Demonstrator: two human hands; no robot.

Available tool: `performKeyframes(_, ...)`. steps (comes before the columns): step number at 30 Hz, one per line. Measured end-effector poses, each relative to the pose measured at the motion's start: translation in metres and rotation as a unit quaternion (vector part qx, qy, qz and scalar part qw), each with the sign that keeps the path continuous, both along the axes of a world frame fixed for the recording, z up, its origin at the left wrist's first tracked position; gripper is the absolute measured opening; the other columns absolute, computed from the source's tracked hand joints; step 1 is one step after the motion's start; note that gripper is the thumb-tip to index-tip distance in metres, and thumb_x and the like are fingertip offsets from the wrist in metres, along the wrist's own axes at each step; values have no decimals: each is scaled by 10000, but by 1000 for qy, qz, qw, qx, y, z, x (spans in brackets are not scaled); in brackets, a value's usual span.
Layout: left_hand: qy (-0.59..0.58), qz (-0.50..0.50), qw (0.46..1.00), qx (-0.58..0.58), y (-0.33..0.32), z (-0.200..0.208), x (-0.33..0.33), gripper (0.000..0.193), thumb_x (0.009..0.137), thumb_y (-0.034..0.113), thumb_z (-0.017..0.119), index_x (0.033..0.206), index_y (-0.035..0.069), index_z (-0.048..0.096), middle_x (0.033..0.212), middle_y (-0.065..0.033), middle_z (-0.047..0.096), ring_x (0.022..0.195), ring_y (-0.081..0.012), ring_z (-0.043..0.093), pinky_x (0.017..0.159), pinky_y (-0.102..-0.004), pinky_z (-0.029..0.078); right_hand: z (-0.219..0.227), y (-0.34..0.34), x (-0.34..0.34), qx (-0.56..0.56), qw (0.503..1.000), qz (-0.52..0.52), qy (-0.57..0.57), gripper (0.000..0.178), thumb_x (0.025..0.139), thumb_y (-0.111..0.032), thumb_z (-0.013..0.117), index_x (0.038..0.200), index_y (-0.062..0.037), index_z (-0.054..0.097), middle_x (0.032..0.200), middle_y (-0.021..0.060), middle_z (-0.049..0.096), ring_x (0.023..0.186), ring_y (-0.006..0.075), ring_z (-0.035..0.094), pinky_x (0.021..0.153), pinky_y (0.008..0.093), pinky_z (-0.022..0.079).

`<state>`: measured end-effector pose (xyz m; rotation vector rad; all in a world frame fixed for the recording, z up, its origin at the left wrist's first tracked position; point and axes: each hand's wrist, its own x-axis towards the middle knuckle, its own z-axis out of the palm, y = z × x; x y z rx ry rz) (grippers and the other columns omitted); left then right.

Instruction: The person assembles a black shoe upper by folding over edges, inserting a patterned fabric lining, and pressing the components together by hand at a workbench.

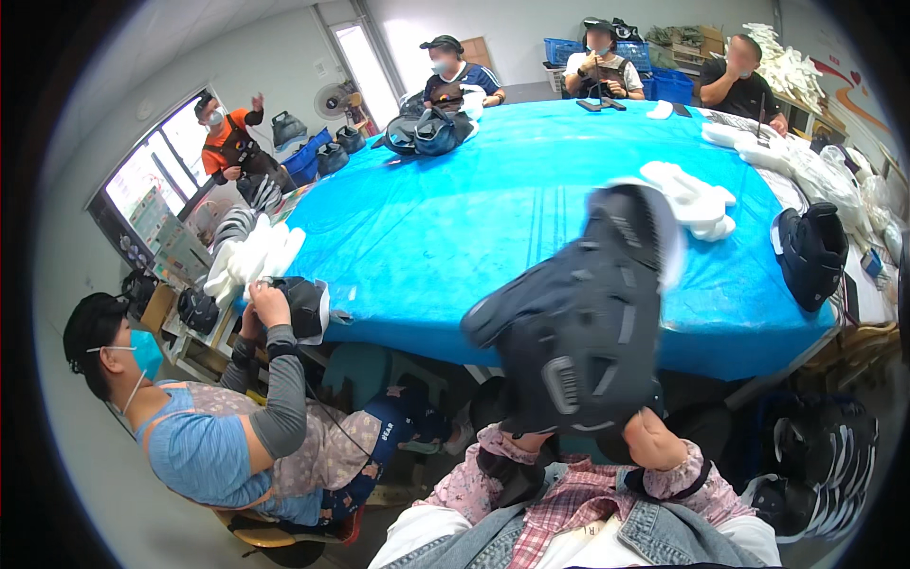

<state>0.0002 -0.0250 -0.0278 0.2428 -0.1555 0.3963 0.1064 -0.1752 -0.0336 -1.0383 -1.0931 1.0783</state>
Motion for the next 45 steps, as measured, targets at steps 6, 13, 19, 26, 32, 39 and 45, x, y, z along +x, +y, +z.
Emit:
performKeyframes(6,35,29,997,62,2,-3,-8,524,941,443,286,1230,21,401,1186,-105,483,1088,-211,459,961,-347,326,0,18,0,86,971,-13,221,436,954,-334,369,1179,28,460,1103,76,563,992,155,525,883,303,385)
performKeyframes(13,126,83,965,216,-10,-13,3,468,953,399,285,1171,11,426,1105,-94,511,1011,-182,486,900,-309,359,-13,32,11,147,940,-116,286,419,955,-327,368,1108,28,530,1050,92,588,931,150,577,802,277,468)
performKeyframes(19,156,87,928,326,-19,4,21,426,963,362,284,1120,2,448,1036,-84,535,946,-157,510,848,-277,387,-12,26,3,112,959,-61,252,391,954,-322,355,1069,15,516,1000,87,571,889,150,559,778,276,462)
performKeyframes(26,209,290,800,481,-28,15,23,470,964,370,292,1185,-16,446,1119,-104,547,1038,-176,521,911,-296,393,-3,22,20,123,943,-122,285,362,952,-317,341,1025,0,499,942,80,551,840,150,538,751,275,456)
performKeyframes(32,105,71,748,652,-45,21,4,492,707,49,724,1146,4,507,1113,-71,552,971,-160,537,866,-289,395,-20,33,18,128,926,-154,321,340,950,-313,329,987,-12,485,893,75,533,798,150,520,727,275,450)
performKeyframes(39,36,175,614,769,-44,18,16,251,659,71,754,888,60,654,894,-88,630,841,-256,597,731,-306,462,-42,28,25,90,930,-90,345,320,948,-307,315,943,-27,468,835,68,513,749,150,499,699,274,444)
performKeyframes(45,14,318,555,768,-54,16,21,234,651,120,760,838,43,643,827,-75,636,736,-272,605,654,-323,484,-85,45,43,13,857,93,507,307,946,-303,302,905,-40,454,785,63,496,707,150,481,675,273,438)
